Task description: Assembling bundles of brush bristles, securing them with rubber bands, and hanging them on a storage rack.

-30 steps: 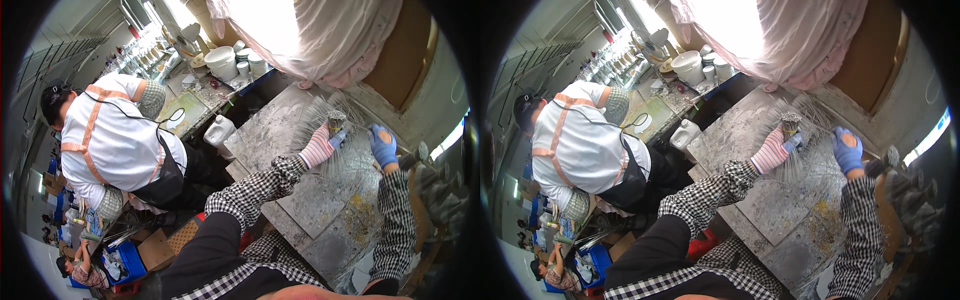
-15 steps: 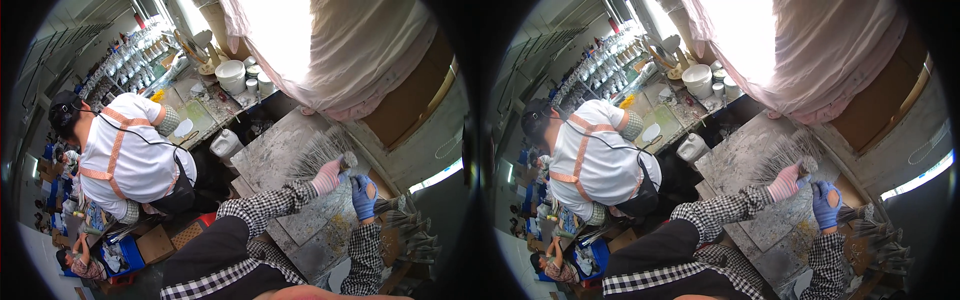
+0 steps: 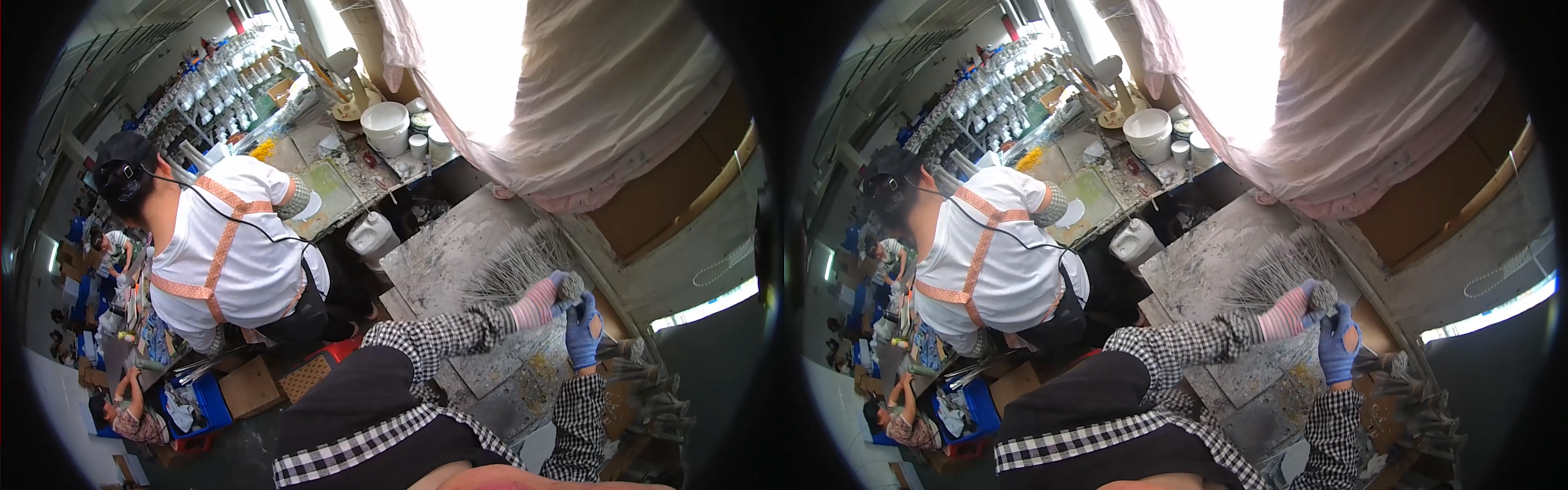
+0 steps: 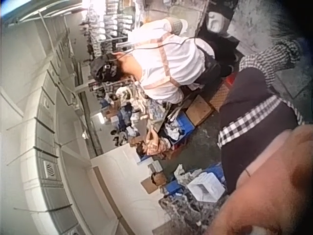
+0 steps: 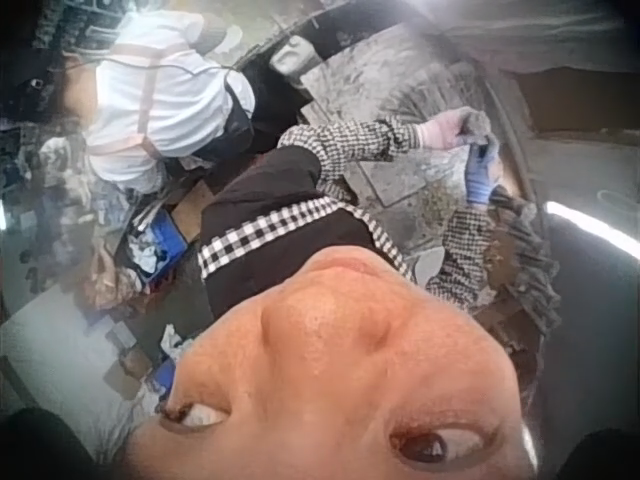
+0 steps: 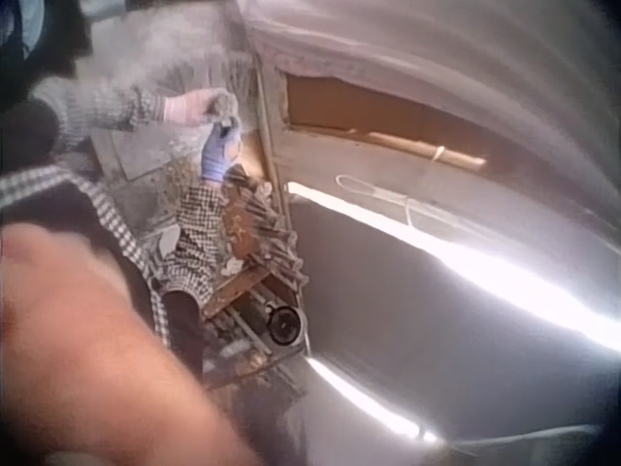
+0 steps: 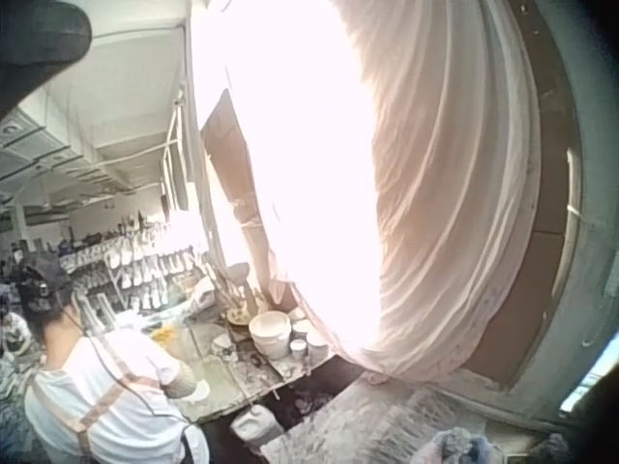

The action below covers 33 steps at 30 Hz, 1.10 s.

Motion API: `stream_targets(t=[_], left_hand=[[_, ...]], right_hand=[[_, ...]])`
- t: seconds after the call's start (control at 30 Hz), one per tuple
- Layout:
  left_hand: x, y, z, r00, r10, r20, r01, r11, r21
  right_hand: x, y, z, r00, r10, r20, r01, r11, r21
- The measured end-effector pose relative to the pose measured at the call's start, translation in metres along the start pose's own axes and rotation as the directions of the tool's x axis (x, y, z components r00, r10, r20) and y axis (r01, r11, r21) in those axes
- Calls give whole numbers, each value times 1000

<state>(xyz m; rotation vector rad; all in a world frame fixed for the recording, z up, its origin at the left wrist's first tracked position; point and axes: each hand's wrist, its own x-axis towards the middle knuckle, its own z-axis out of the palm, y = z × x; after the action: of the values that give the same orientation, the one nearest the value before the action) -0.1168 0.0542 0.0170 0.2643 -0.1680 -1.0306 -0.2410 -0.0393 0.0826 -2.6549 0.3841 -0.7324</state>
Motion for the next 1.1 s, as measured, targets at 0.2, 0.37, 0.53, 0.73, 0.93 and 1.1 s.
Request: stream_targets(t=[0.2,0.37,0.53,0.73,0.93,1.1], left_hand=[[6,-5,2,851,394,348,-419,109,901],[-8,57,63,854,5,521,-425,-572,702],[34,73,68,962,-267,58,-232,-688,688],[77,50,49,899,-437,29,-280,-523,805],[95,30,47,920,-362,151,-366,-651,665],[113,13,55,926,-364,100,-330,-654,681]], right_hand=[[35,-28,-21,998,-21,61,12,988,152],[38,-4,-25,984,66,163,-97,978,186],[37,7,-27,938,219,269,-240,970,48],[15,15,-25,979,201,22,-201,979,-24],[-50,-12,-86,966,245,-81,-230,960,161],[-133,21,-102,804,571,-166,-485,791,372]])
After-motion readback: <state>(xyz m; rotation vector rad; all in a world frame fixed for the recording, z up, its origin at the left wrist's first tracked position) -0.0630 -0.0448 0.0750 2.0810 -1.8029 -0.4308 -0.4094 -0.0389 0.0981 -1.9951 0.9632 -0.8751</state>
